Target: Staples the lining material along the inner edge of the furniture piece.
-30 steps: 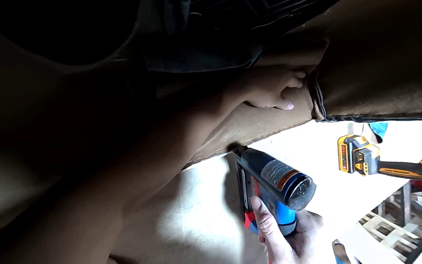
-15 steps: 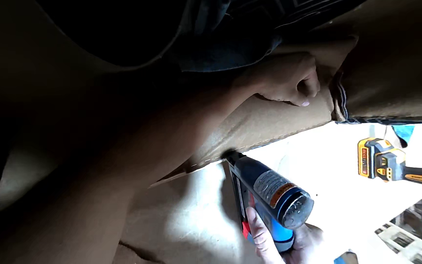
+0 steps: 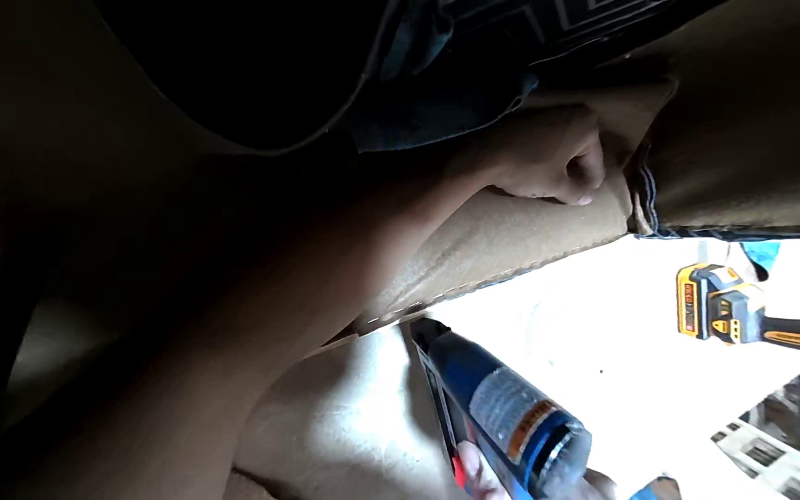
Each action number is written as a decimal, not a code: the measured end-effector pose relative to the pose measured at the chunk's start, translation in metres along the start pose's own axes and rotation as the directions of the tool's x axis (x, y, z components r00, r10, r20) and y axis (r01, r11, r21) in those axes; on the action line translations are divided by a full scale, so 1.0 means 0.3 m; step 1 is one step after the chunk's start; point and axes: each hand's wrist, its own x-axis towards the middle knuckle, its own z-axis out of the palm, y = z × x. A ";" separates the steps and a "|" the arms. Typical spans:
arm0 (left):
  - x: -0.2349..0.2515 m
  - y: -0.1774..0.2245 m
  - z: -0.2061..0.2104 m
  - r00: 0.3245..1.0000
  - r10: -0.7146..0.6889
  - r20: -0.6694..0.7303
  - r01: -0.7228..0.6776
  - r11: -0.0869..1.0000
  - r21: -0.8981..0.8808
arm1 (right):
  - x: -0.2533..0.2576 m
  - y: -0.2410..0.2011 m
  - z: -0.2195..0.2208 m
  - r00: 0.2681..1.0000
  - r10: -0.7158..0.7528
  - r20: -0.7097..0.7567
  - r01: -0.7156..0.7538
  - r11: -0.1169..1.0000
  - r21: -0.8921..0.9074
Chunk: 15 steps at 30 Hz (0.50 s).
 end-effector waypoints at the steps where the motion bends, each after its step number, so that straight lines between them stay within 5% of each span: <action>1: -0.003 -0.004 0.013 1.000 0.028 -0.008 -0.028 0.998 0.053 | -0.006 0.011 -0.023 1.000 0.010 -0.012 -0.010 1.000 0.003; 6: -0.010 0.024 0.079 0.996 0.037 0.086 -0.066 0.927 0.368 | 0.011 0.140 -0.179 0.972 0.104 -0.208 -0.123 0.989 -0.078; 15: -0.009 0.006 0.106 0.998 -0.042 0.046 0.019 0.910 0.414 | 0.188 0.465 -0.426 0.949 0.183 -0.257 -0.172 0.983 0.067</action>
